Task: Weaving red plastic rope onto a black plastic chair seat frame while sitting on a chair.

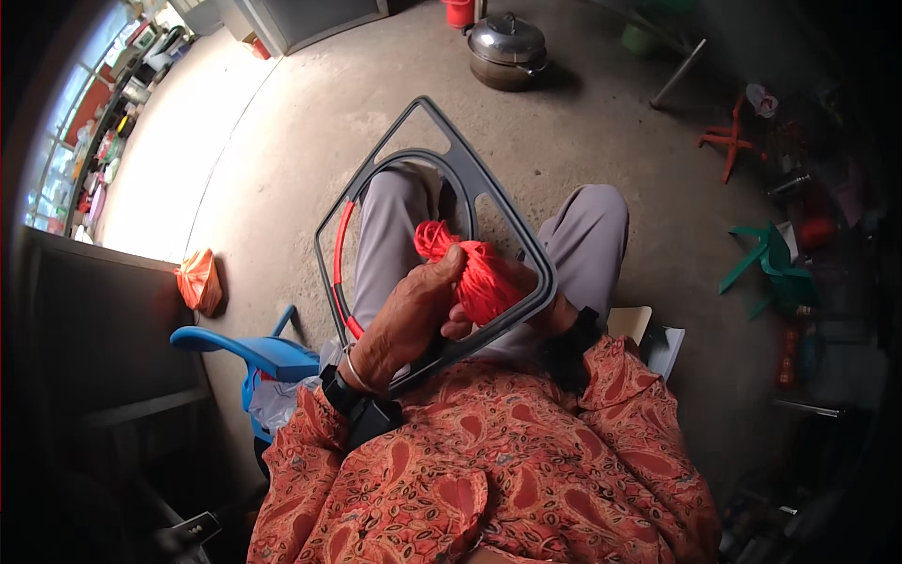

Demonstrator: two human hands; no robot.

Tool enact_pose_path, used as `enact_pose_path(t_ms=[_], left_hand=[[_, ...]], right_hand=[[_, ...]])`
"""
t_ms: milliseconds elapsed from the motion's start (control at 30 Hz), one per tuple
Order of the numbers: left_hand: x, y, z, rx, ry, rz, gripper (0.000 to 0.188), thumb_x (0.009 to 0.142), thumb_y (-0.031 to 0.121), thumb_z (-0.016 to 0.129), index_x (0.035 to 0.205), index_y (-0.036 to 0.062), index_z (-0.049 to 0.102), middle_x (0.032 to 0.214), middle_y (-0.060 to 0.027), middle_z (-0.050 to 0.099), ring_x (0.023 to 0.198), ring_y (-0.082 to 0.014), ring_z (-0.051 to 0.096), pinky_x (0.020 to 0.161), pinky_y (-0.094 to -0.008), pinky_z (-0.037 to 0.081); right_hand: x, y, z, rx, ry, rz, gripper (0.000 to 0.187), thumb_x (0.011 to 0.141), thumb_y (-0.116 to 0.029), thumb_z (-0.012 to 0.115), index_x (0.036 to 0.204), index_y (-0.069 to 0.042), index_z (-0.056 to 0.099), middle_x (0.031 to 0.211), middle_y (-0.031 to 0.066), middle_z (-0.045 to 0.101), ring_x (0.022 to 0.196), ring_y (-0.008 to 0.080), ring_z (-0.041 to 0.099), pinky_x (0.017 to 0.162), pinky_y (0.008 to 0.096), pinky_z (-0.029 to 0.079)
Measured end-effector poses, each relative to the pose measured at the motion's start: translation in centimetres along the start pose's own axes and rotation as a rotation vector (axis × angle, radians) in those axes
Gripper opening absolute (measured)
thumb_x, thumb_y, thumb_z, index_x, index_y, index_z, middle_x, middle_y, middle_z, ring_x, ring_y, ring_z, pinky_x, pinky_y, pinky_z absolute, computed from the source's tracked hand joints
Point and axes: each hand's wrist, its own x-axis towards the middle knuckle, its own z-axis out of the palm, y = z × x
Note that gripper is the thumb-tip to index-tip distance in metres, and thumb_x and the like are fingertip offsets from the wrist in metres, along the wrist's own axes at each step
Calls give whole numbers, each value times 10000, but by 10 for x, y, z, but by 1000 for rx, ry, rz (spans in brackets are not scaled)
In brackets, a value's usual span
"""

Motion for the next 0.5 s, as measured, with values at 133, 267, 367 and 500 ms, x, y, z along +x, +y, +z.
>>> enact_pose_path(t_ms=[133, 267, 367, 500], left_hand=[[5, -10, -5, -157, -143, -30, 420, 978, 506, 430, 845, 115, 504, 598, -19, 461, 477, -111, 415, 406, -234, 322], [21, -29, -33, -317, -413, -2, 359, 1003, 486, 362, 1089, 167, 502, 738, -17, 496, 539, -139, 433, 430, -264, 329], [18, -27, -29, -245, -332, 15, 384, 995, 505, 363, 1112, 164, 495, 778, -18, 506, 551, -134, 426, 445, -258, 342], [14, -23, -18, -124, -217, 15, 447, 980, 552, 345, 1121, 157, 501, 779, -30, 528, 545, -133, 439, 452, -257, 358]], right_hand=[[9, -11, 20, 415, 147, 230, 590, 978, -443, 418, 1410, -47, 352, 1232, 181, 577, 811, 306, 684, 813, 453, 562], [6, 30, -19, 281, 69, 179, 683, 941, -514, 447, 1421, -42, 333, 1274, 140, 545, 910, 269, 655, 855, 467, 538], [12, 9, -10, 87, 110, 128, 697, 932, -525, 458, 1410, -31, 348, 1255, 137, 557, 952, 267, 637, 872, 446, 527], [19, -4, 7, 290, 145, -36, 611, 963, -473, 431, 1351, -1, 419, 1221, 134, 574, 952, 255, 631, 884, 375, 511]])
